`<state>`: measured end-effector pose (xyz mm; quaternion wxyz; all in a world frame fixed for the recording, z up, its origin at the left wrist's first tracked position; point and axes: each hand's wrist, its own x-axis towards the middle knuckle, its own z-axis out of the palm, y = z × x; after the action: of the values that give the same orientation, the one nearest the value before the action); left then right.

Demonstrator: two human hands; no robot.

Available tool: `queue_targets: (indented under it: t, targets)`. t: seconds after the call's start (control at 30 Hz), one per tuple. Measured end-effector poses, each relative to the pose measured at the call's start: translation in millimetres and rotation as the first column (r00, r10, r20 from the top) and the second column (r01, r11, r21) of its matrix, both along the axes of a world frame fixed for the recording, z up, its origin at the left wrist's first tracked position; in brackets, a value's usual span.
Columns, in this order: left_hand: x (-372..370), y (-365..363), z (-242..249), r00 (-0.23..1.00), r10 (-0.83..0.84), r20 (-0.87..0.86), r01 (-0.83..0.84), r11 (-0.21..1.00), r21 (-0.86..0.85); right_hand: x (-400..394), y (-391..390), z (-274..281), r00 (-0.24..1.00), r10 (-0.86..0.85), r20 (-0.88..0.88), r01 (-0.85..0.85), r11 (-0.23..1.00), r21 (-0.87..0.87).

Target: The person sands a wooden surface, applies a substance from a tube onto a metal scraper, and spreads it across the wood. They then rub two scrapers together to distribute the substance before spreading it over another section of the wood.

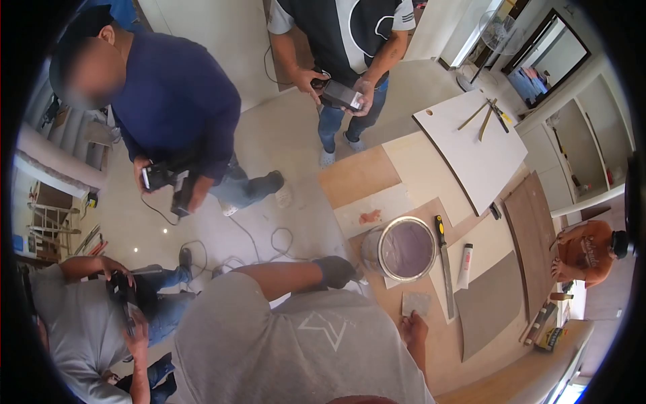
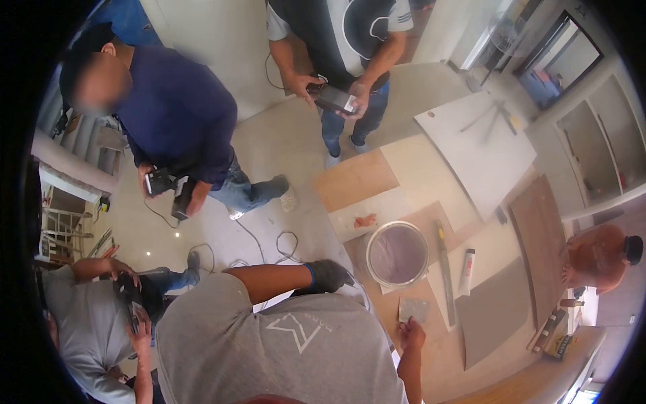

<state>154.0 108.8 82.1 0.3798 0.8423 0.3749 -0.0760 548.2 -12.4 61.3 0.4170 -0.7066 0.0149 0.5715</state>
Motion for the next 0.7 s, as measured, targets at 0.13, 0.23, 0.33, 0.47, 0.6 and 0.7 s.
queue_targets:
  t: [0.13, 0.23, 0.33, 0.47, 0.6, 0.7]
  targets:
    - [33.3, -13.4, 106.9, 1.0, 0.011, 0.014, -0.01, 0.999, -0.04, -33.8, 5.2, 17.8, 0.994, 0.062, -0.088, -0.056, 0.996, 0.065]
    - [74.6, -34.7, 129.7, 0.992, 0.115, 0.043, -0.116, 0.993, 0.03, 8.0, -0.9, -26.3, 0.911, 0.313, -0.269, -0.281, 0.947, 0.153]
    - [121.2, -47.3, 110.4, 0.996, 0.091, 0.011, -0.091, 0.962, 0.257, -14.3, 0.4, 49.0, 0.132, 0.628, 0.767, -0.813, 0.511, -0.279]
    - [185.8, -57.7, 97.9, 0.998, 0.067, -0.023, -0.045, 0.852, 0.522, -11.3, -11.1, 56.5, -0.258, 0.406, 0.876, -0.904, 0.217, -0.367]
    - [219.2, -65.5, 47.1, 0.993, 0.084, -0.078, -0.018, 0.789, 0.614, 5.9, -22.3, 24.7, -0.295, 0.283, 0.913, -0.907, 0.217, -0.36]
    - [232.4, -58.3, 40.4, 0.989, 0.125, -0.078, -0.056, 0.806, 0.589, 9.6, -23.4, 17.7, -0.288, 0.283, 0.915, -0.919, 0.186, -0.347]
